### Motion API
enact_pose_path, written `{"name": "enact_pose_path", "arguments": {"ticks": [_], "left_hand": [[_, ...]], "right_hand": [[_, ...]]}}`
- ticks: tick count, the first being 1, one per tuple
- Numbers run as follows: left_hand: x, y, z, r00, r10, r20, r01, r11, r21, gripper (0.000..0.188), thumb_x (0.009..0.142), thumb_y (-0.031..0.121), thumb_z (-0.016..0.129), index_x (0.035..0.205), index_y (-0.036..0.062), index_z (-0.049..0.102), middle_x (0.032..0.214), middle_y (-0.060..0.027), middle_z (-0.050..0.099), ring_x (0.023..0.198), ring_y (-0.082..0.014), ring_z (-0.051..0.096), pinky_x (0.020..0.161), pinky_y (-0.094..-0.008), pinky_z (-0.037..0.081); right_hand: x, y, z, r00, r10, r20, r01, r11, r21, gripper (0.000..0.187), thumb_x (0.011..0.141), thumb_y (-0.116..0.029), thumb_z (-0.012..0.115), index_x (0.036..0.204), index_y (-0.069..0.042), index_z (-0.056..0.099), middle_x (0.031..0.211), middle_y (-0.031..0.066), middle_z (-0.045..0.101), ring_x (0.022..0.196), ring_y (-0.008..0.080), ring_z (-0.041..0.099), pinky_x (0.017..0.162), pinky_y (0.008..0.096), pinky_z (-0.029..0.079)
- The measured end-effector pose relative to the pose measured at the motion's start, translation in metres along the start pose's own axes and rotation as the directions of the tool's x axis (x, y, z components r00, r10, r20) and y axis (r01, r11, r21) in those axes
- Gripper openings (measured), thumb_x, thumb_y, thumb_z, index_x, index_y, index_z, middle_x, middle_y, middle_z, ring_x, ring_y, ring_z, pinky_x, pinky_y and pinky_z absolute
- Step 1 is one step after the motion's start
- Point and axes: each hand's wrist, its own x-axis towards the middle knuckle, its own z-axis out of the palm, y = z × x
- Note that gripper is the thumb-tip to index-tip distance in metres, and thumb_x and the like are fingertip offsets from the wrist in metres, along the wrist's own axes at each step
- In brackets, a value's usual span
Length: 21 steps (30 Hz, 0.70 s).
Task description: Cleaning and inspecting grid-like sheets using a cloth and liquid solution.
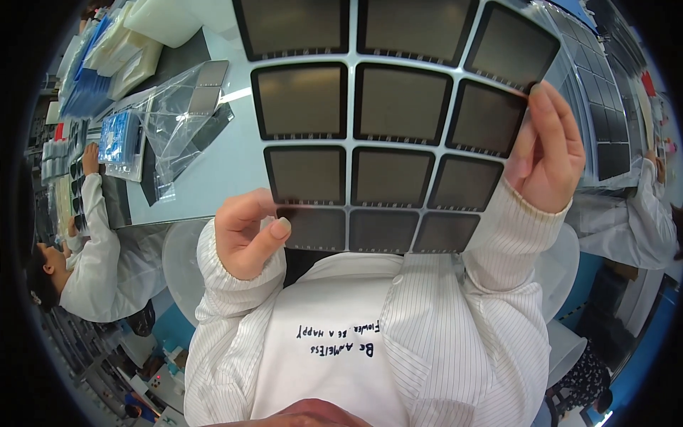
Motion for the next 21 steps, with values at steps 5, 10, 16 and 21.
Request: {"name": "enact_pose_path", "arguments": {"ticks": [5,10,16,21], "left_hand": [[-0.002,0.000,-0.005,0.999,0.010,0.038,-0.010,1.000,-0.009,0.009,0.083,0.005,0.062,0.088,-0.0025,0.063,0.067,-0.0053,0.059,0.056,-0.0108,0.050,0.055,-0.0234,0.041],[-0.006,-0.001,-0.005,0.999,0.034,-0.019,-0.035,0.999,-0.019,0.008,0.083,0.004,0.062,0.087,-0.0026,0.062,0.068,-0.0056,0.058,0.057,-0.0114,0.050,0.056,-0.0235,0.041],[-0.012,0.000,-0.010,0.996,0.031,-0.086,-0.035,0.999,-0.039,0.008,0.083,0.004,0.061,0.086,-0.0040,0.062,0.068,-0.0056,0.059,0.058,-0.0116,0.049,0.057,-0.0235,0.040],[-0.013,0.002,-0.011,0.994,0.024,-0.106,-0.029,0.998,-0.051,0.008,0.083,0.003,0.060,0.086,-0.0045,0.062,0.068,-0.0054,0.059,0.058,-0.0115,0.048,0.057,-0.0235,0.040]], "right_hand": [[0.020,-0.006,0.002,0.998,-0.062,0.005,0.062,0.998,0.000,0.026,0.094,-0.009,0.052,0.116,0.001,0.061,0.081,0.0112,0.069,0.039,0.0052,0.043,0.038,0.0132,0.032],[0.026,-0.010,0.006,0.996,-0.094,0.014,0.094,0.996,0.003,0.026,0.094,-0.009,0.051,0.115,0.002,0.061,0.087,0.0120,0.070,0.041,0.0056,0.044,0.042,0.0122,0.035],[0.028,-0.004,0.011,0.992,-0.114,0.051,0.109,0.990,0.088,0.025,0.093,-0.008,0.051,0.114,0.003,0.061,0.091,0.0149,0.069,0.041,0.0059,0.044,0.042,0.0126,0.034],[0.027,-0.008,0.015,0.992,-0.108,0.061,0.102,0.991,0.086,0.025,0.093,-0.007,0.051,0.113,0.004,0.061,0.088,0.0142,0.069,0.041,0.0058,0.043,0.043,0.0127,0.034]]}}
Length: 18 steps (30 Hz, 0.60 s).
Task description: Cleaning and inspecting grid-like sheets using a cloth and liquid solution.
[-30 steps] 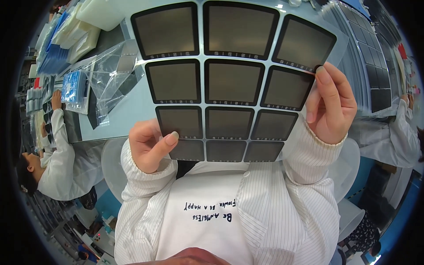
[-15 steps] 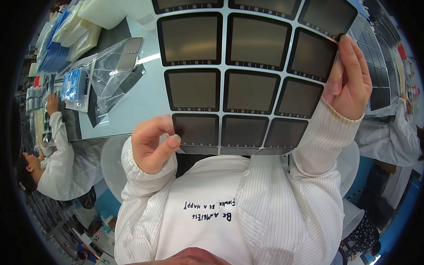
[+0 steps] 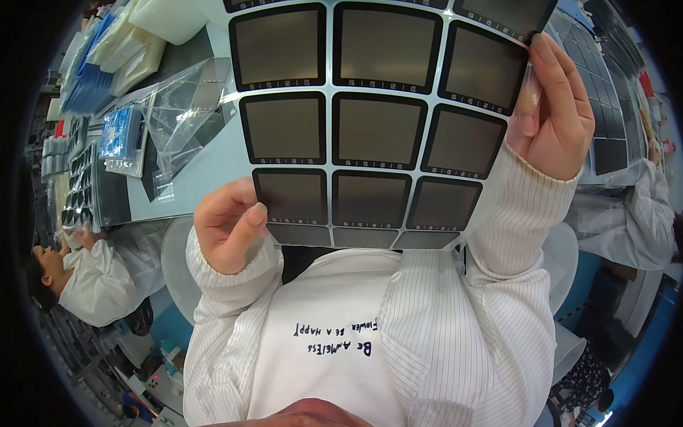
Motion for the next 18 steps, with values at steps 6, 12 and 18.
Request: {"name": "enact_pose_path", "arguments": {"ticks": [6,12,18], "left_hand": [[-0.004,-0.002,-0.006,0.997,0.006,-0.081,-0.004,1.000,0.022,0.011,0.084,0.007,0.060,0.082,-0.0035,0.061,0.064,-0.0036,0.056,0.056,-0.0102,0.045,0.055,-0.0229,0.036],[-0.003,0.002,-0.008,0.989,-0.028,-0.146,0.030,1.000,0.005,0.015,0.084,0.007,0.060,0.073,-0.0025,0.055,0.061,-0.0022,0.052,0.054,-0.0081,0.042,0.053,-0.0218,0.033],[-0.005,0.003,-0.015,0.986,0.014,-0.166,-0.019,1.000,-0.025,0.013,0.087,0.006,0.057,0.079,-0.0047,0.056,0.065,-0.0022,0.053,0.056,-0.0063,0.042,0.053,-0.0201,0.032]], "right_hand": [[-0.003,0.005,0.018,1.000,-0.020,0.003,0.020,0.999,-0.047,0.025,0.091,-0.005,0.053,0.112,0.004,0.062,0.070,0.0086,0.064,0.041,0.0050,0.041,0.041,0.0145,0.029],[0.003,0.005,0.001,0.989,-0.019,0.145,0.022,1.000,-0.020,0.030,0.095,-0.007,0.045,0.121,0.004,0.056,0.087,0.0102,0.068,0.044,0.0050,0.040,0.044,0.0120,0.032],[0.006,0.014,0.013,0.985,-0.035,0.172,0.032,0.999,0.021,0.029,0.095,-0.005,0.044,0.121,0.005,0.055,0.088,0.0127,0.068,0.043,0.0054,0.041,0.046,0.0121,0.034]]}}
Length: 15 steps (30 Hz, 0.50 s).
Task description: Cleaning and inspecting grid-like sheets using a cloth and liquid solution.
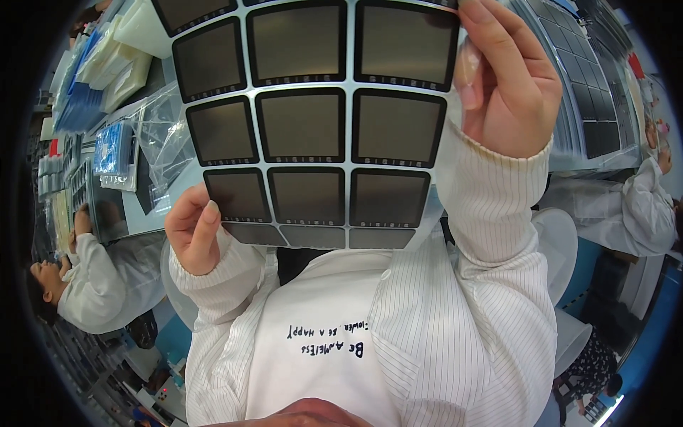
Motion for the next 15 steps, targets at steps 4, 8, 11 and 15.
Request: {"name": "enact_pose_path", "arguments": {"ticks": [4,8,11,15], "left_hand": [[-0.001,-0.002,-0.007,0.999,0.027,-0.029,-0.027,1.000,0.016,0.012,0.087,0.005,0.056,0.088,-0.0068,0.058,0.070,-0.0023,0.054,0.058,-0.0057,0.044,0.054,-0.0191,0.033],[-0.002,-0.003,-0.011,0.997,0.041,-0.058,-0.040,0.999,0.021,0.016,0.087,0.006,0.056,0.095,-0.0081,0.059,0.074,-0.0025,0.056,0.060,-0.0053,0.045,0.055,-0.0183,0.034],[-0.002,-0.003,-0.015,0.997,0.057,-0.051,-0.056,0.998,0.024,0.017,0.088,0.007,0.056,0.096,-0.0079,0.059,0.075,-0.0027,0.057,0.060,-0.0052,0.046,0.055,-0.0181,0.034],[-0.001,-0.001,-0.016,0.997,0.065,-0.046,-0.063,0.997,0.043,0.019,0.089,0.009,0.056,0.096,-0.0079,0.059,0.076,-0.0038,0.058,0.060,-0.0057,0.047,0.054,-0.0185,0.035]], "right_hand": [[0.004,0.002,0.009,0.997,0.000,-0.071,0.002,1.000,0.027,0.029,0.095,-0.002,0.043,0.119,0.007,0.055,0.086,0.0145,0.068,0.041,0.0052,0.038,0.046,0.0116,0.033],[0.007,-0.003,0.013,0.984,0.001,0.178,-0.024,0.992,0.128,0.030,0.095,-0.007,0.045,0.121,0.005,0.055,0.097,0.0144,0.067,0.054,0.0085,0.052,0.055,0.0148,0.042],[0.005,-0.017,0.067,0.948,0.220,-0.231,-0.211,0.975,0.063,0.020,0.091,-0.015,0.056,0.099,0.002,0.062,0.058,0.0049,0.056,0.039,0.0099,0.044,0.041,0.0217,0.038],[0.006,-0.019,0.077,0.898,0.248,-0.364,-0.194,0.964,0.180,0.016,0.094,-0.007,0.050,0.097,0.003,0.062,0.047,0.0019,0.050,0.034,0.0047,0.034,0.037,0.0163,0.028]]}}
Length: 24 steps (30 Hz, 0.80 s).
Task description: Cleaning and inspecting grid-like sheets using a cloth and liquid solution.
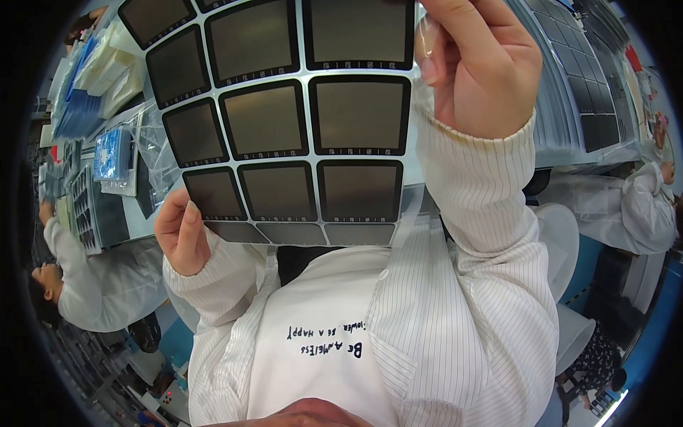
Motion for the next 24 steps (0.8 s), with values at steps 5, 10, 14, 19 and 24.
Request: {"name": "enact_pose_path", "arguments": {"ticks": [5,10,14,19,24], "left_hand": [[0.000,0.000,0.002,1.000,-0.011,0.013,0.012,0.998,-0.062,0.022,0.091,0.013,0.054,0.096,-0.0078,0.059,0.076,-0.0058,0.058,0.059,-0.0078,0.049,0.054,-0.0196,0.037],[0.002,-0.001,0.003,1.000,-0.004,0.025,0.005,0.999,-0.040,0.018,0.092,0.010,0.053,0.092,-0.0068,0.058,0.075,-0.0064,0.057,0.058,-0.0088,0.049,0.054,-0.0202,0.038],[0.000,-0.002,0.002,0.999,-0.007,0.040,0.009,0.999,-0.041,0.013,0.091,0.006,0.052,0.088,-0.0057,0.058,0.071,-0.0061,0.056,0.056,-0.0093,0.049,0.053,-0.0206,0.039],[0.000,0.002,0.008,0.998,-0.052,0.031,0.053,0.998,-0.020,0.013,0.090,0.005,0.054,0.085,-0.0054,0.058,0.065,-0.0044,0.055,0.053,-0.0086,0.049,0.050,-0.0199,0.039],[-0.001,0.004,0.014,0.995,-0.092,0.028,0.091,0.996,0.020,0.013,0.089,0.005,0.055,0.081,-0.0051,0.059,0.064,-0.0035,0.055,0.052,-0.0079,0.050,0.049,-0.0196,0.039]], "right_hand": [[0.015,0.000,-0.006,0.989,-0.053,0.138,0.041,0.995,0.087,0.015,0.093,-0.006,0.051,0.096,0.004,0.063,0.054,0.0052,0.057,0.035,0.0060,0.039,0.037,0.0170,0.032],[0.038,-0.010,-0.007,0.971,-0.166,0.173,0.159,0.986,0.055,0.014,0.092,-0.005,0.053,0.095,0.005,0.063,0.064,0.0098,0.064,0.037,0.0071,0.044,0.039,0.0176,0.035],[0.052,-0.012,-0.012,0.936,-0.204,0.288,0.188,0.979,0.081,0.015,0.092,-0.004,0.052,0.094,0.005,0.064,0.063,0.0091,0.063,0.037,0.0079,0.043,0.039,0.0175,0.035],[0.047,-0.014,-0.005,0.956,-0.210,0.204,0.202,0.978,0.061,0.015,0.093,-0.003,0.051,0.093,0.004,0.064,0.057,0.0049,0.058,0.037,0.0065,0.039,0.040,0.0165,0.034],[0.041,-0.017,-0.003,0.961,-0.243,0.134,0.250,0.967,-0.040,0.016,0.094,-0.006,0.051,0.093,0.004,0.063,0.054,0.0023,0.054,0.038,0.0048,0.036,0.040,0.0147,0.032]]}}
